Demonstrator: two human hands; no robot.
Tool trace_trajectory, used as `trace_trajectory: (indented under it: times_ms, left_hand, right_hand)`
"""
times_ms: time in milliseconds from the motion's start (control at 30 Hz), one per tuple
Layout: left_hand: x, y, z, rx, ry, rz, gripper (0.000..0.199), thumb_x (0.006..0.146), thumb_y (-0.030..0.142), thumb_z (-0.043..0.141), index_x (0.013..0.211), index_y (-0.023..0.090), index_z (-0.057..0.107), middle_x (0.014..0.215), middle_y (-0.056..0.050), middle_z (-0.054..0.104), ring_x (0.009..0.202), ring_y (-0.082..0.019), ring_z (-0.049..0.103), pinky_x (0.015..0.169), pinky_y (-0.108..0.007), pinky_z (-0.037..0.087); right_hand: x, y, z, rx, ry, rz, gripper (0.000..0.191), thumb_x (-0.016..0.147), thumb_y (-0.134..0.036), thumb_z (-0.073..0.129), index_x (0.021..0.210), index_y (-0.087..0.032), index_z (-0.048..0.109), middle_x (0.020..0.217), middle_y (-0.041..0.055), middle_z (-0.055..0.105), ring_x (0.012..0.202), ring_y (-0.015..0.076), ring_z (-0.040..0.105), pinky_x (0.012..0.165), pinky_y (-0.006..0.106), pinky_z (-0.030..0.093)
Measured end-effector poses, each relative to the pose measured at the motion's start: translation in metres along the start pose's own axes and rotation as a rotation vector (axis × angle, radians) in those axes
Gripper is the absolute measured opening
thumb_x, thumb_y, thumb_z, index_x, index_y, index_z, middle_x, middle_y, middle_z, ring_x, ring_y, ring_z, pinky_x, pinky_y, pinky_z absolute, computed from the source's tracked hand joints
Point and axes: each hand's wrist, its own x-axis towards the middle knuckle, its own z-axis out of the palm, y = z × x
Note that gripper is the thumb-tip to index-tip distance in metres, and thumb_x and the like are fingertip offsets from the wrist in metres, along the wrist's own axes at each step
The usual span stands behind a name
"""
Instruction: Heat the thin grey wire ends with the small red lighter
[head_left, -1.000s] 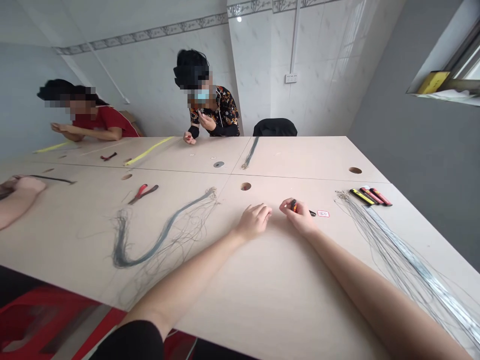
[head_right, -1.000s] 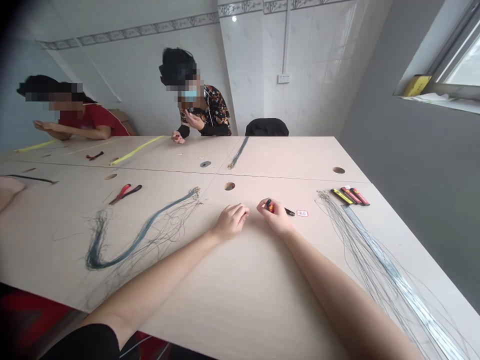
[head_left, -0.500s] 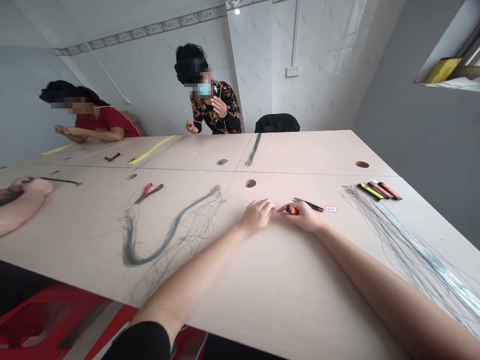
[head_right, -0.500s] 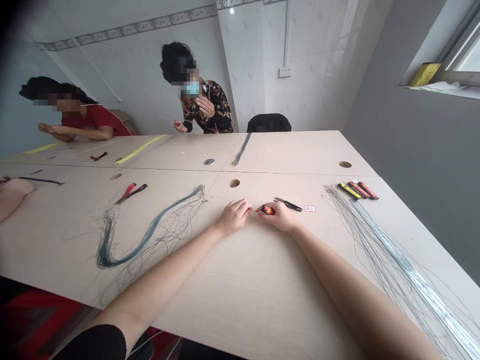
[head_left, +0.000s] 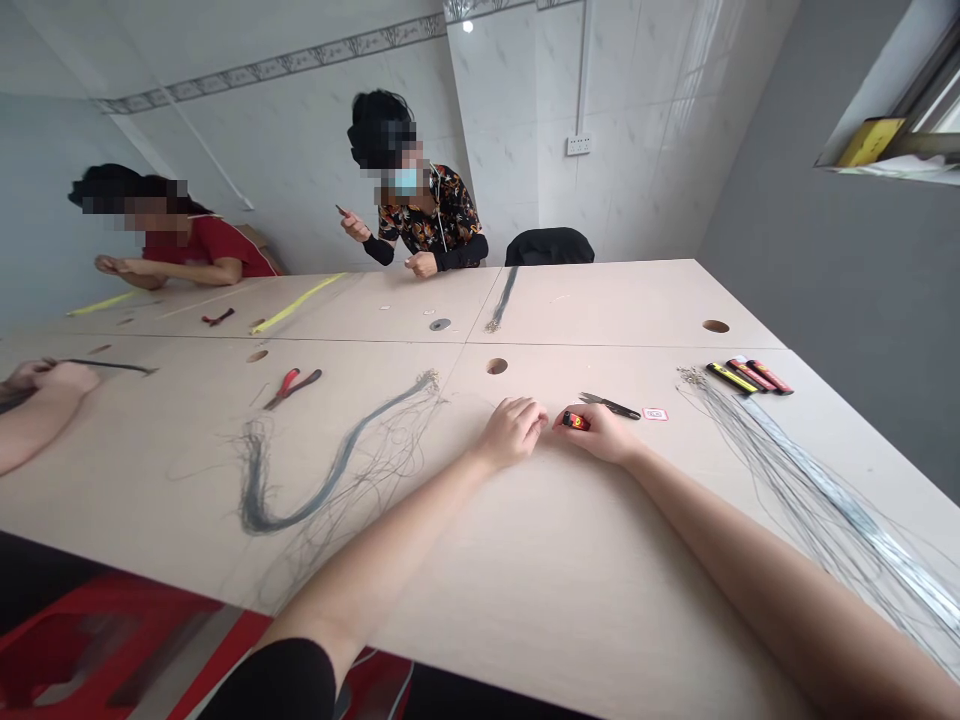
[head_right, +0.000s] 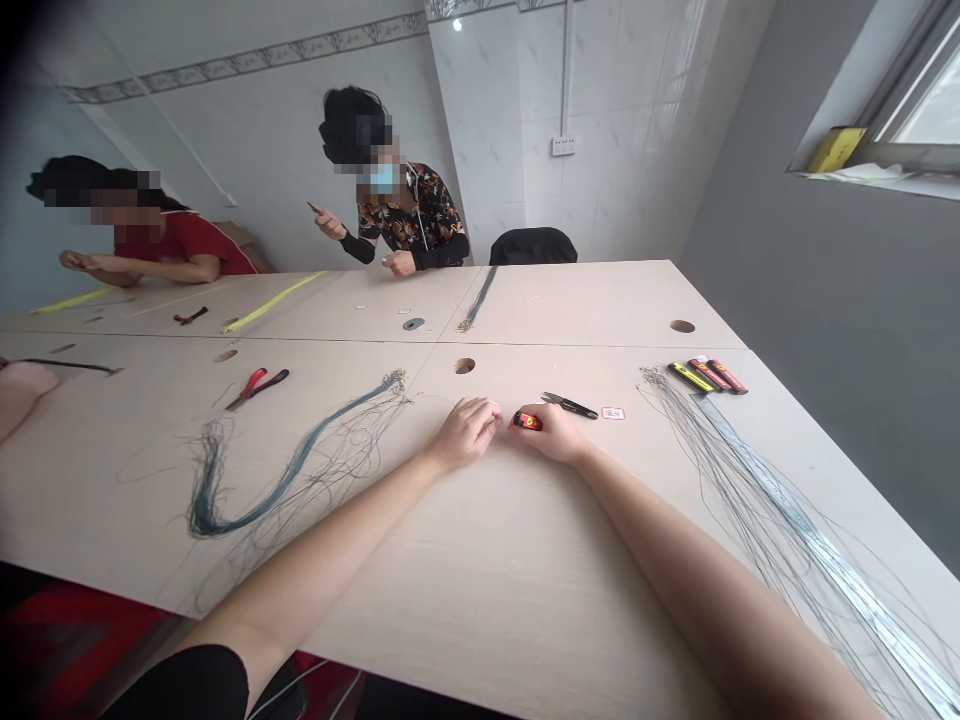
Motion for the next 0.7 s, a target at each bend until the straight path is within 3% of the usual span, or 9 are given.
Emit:
trace_trajectory:
  times_ms: [233, 367, 500, 700]
  left_hand:
    - [-0.001, 0.005, 0.000, -0.488, 0.072, -0.125, 0.017, 0.091, 0.030, 0.043, 0.098, 0.019, 0.054, 0.099, -0.006, 0.066, 0.094, -0.016, 0.062, 0.085, -0.029, 0.048]
    - [0.000, 0.007, 0.000, -0.515, 0.055, -0.116, 0.016, 0.087, 0.031, 0.047, 0.084, 0.018, 0.055, 0.080, -0.002, 0.062, 0.074, -0.013, 0.059, 0.072, -0.025, 0.048]
    - [0.000, 0.008, 0.000, -0.540, -0.010, -0.201, 0.020, 0.083, 0.034, 0.050, 0.071, 0.018, 0.051, 0.060, 0.004, 0.050, 0.053, -0.008, 0.045, 0.056, -0.021, 0.039]
    - [-0.001, 0.011, -0.001, -0.556, -0.030, -0.312, 0.026, 0.077, 0.038, 0.056, 0.062, 0.017, 0.050, 0.053, 0.005, 0.045, 0.051, -0.008, 0.039, 0.052, -0.022, 0.032]
  right_hand:
    - [0.000, 0.003, 0.002, -0.028, 0.034, -0.046, 0.024, 0.081, -0.035, 0.052, 0.075, -0.016, 0.065, 0.067, 0.0022, 0.061, 0.063, 0.0145, 0.050, 0.060, 0.026, 0.039]
    - [0.001, 0.004, 0.003, -0.042, 0.038, -0.052, 0.023, 0.081, -0.035, 0.051, 0.073, -0.016, 0.063, 0.068, 0.0028, 0.061, 0.063, 0.0147, 0.050, 0.060, 0.027, 0.039]
    - [0.001, 0.003, 0.003, -0.058, 0.041, -0.033, 0.021, 0.081, -0.032, 0.049, 0.073, -0.016, 0.060, 0.070, 0.0038, 0.062, 0.063, 0.0150, 0.050, 0.060, 0.027, 0.039]
    - [-0.001, 0.000, 0.002, 0.008, 0.066, -0.004, 0.020, 0.079, -0.033, 0.050, 0.073, -0.017, 0.060, 0.070, 0.0033, 0.061, 0.064, 0.0153, 0.051, 0.060, 0.028, 0.040]
